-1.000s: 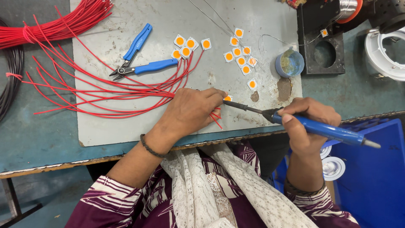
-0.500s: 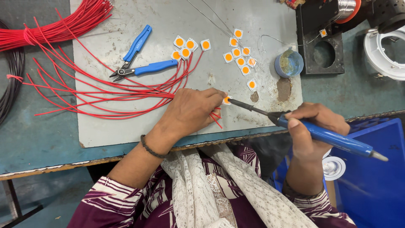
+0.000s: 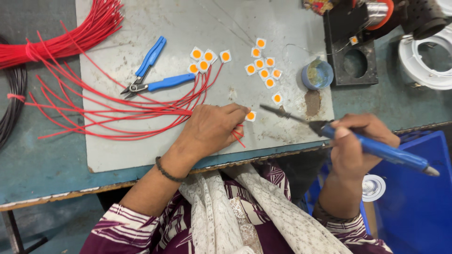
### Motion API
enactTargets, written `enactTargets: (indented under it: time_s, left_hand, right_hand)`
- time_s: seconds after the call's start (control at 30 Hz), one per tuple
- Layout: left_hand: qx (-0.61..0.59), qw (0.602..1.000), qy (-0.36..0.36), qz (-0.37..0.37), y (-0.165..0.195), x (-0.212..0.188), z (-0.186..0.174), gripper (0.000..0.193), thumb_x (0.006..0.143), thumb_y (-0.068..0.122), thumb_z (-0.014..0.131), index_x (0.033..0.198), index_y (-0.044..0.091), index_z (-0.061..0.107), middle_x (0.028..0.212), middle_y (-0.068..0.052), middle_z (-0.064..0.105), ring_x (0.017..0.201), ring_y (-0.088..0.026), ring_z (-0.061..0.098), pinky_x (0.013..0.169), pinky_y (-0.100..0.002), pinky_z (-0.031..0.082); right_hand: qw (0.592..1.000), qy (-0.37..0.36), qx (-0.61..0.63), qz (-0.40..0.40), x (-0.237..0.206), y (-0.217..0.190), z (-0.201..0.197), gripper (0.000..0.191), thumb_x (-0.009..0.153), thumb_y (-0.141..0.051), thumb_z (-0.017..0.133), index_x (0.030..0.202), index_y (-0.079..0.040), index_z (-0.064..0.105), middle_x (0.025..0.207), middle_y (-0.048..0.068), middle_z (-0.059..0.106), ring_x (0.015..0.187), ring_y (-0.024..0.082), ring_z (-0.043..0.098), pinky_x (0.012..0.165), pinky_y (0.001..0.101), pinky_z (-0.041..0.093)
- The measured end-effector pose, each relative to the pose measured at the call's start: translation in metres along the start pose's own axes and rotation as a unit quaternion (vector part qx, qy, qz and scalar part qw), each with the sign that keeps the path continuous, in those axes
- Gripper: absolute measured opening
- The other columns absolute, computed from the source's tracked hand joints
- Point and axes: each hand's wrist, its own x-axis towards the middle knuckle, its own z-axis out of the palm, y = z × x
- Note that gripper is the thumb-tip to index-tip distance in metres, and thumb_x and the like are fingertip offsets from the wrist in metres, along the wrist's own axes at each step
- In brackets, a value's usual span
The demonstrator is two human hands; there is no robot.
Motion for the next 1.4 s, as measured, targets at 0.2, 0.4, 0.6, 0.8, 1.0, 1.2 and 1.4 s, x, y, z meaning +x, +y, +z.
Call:
enactTargets:
  time_s: [0.2,0.4,0.6,0.8,1.0,1.2,1.4]
  left_hand:
    - [-0.04,0.998,0.045,-0.027,0.0,-0.001,-0.002,0.015,0.083,0.01,0.073,0.097,0.008,0.067,0.102,-0.005,0.073,0.076,-0.028,0.07,0.063,-0.041,0.055]
    - [-0.147,0.97,0.14,-0.133,0.0,0.003,-0.009,0.029,0.087,0.007,0.074,0.112,-0.004,0.065,0.111,-0.018,0.069,0.072,-0.027,0.068,0.065,-0.036,0.056]
    - [-0.118,0.974,0.165,-0.101,0.004,0.007,-0.014,0.016,0.096,0.005,0.07,0.11,-0.004,0.069,0.121,-0.018,0.069,0.097,-0.031,0.072,0.079,-0.037,0.058]
    - [-0.069,0.974,0.212,-0.031,0.009,0.007,-0.019,0.013,0.095,0.005,0.07,0.106,-0.002,0.071,0.116,-0.016,0.07,0.105,-0.035,0.069,0.087,-0.042,0.057]
    - [-0.201,0.96,0.151,-0.124,0.01,0.005,-0.015,0.018,0.095,0.007,0.072,0.111,0.0,0.07,0.085,-0.009,0.073,0.068,-0.017,0.07,0.06,-0.029,0.054]
    - [-0.228,0.935,0.194,-0.19,0.003,0.0,-0.013,0.011,0.091,0.008,0.072,0.099,0.0,0.069,0.068,-0.006,0.068,0.055,-0.01,0.057,0.052,-0.027,0.044]
    - [-0.179,0.962,0.145,-0.146,0.006,0.003,-0.017,0.011,0.087,0.012,0.074,0.09,0.002,0.07,0.071,-0.008,0.068,0.057,-0.016,0.065,0.053,-0.03,0.05]
  right_hand:
    - [0.997,-0.053,0.043,0.018,0.012,0.022,0.013,0.03,0.112,-0.018,0.061,0.134,0.003,0.06,0.114,0.022,0.073,0.093,0.023,0.074,0.075,0.0324,0.064]
    - [0.962,-0.157,-0.216,-0.051,0.017,0.017,0.053,0.031,0.099,0.006,0.054,0.129,0.0,0.053,0.128,0.02,0.072,0.114,0.028,0.074,0.108,0.0432,0.05]
    - [0.968,-0.209,-0.14,0.012,0.008,0.01,0.078,0.045,0.093,0.014,0.056,0.132,-0.005,0.047,0.139,0.018,0.066,0.121,0.026,0.072,0.098,0.0311,0.059]
    - [0.969,-0.222,-0.107,-0.01,0.012,0.019,0.087,0.05,0.092,0.015,0.063,0.134,-0.006,0.046,0.145,0.02,0.061,0.125,0.027,0.071,0.103,0.0324,0.059]
    - [0.948,-0.212,-0.223,-0.083,0.014,0.018,0.088,0.057,0.084,0.009,0.078,0.13,-0.01,0.05,0.139,0.015,0.068,0.102,0.022,0.072,0.094,0.0357,0.057]
    - [0.96,-0.231,-0.143,-0.075,0.01,0.028,0.089,0.059,0.089,0.013,0.07,0.136,-0.01,0.044,0.145,0.018,0.062,0.117,0.026,0.074,0.097,0.0333,0.061]
    - [0.985,-0.149,-0.071,-0.046,-0.002,0.039,0.082,0.042,0.102,0.003,0.065,0.139,-0.006,0.049,0.14,0.02,0.066,0.108,0.023,0.076,0.091,0.0327,0.062]
